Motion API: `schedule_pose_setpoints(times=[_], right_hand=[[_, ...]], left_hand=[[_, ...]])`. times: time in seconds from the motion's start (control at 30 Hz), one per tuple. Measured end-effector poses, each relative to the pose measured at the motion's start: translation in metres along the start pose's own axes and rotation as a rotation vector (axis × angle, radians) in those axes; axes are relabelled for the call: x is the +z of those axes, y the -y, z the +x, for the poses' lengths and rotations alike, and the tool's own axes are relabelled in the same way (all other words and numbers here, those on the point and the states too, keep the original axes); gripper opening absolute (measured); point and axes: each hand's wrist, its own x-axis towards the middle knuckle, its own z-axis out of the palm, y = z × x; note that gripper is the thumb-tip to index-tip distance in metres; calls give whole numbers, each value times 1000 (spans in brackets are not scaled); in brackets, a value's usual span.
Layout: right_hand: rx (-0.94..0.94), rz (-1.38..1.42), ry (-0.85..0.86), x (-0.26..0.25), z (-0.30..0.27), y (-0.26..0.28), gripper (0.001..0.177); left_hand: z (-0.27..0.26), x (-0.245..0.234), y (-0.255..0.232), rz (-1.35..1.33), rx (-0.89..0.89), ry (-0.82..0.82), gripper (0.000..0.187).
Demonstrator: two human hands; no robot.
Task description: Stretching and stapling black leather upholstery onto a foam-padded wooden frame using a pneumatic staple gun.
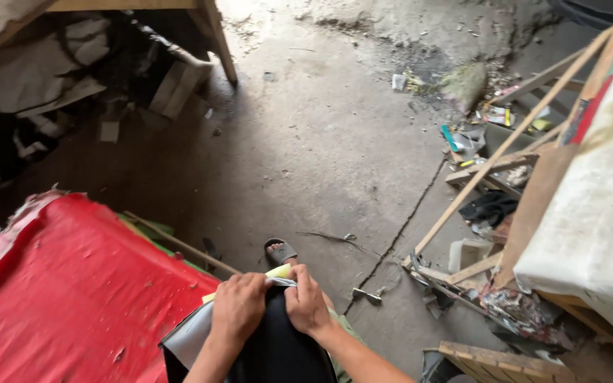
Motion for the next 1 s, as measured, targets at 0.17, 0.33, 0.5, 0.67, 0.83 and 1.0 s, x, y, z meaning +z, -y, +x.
schedule_pose_setpoints(times=[0.17,0.33,0.5,0.67,0.83,1.0], right_hand=[[132,71,208,-17,11,22,21],[175,260,119,24,48,-45,16],[274,313,132,50,68,-96,16],[445,469,197,59,69,-103,12],[603,516,235,80,72,-134,8],[661,572,319,75,70,-125,8]], left_hand=[[33,-6,16,-279,-396,489,31],[53,3,34,-355,-524,641,33],[60,20,45,-387,-648,694,32],[78,14,58,-541,-668,936,35],[82,22,69,-603,-701,1064,44],[77,45,77,-609,-682,1114,49]])
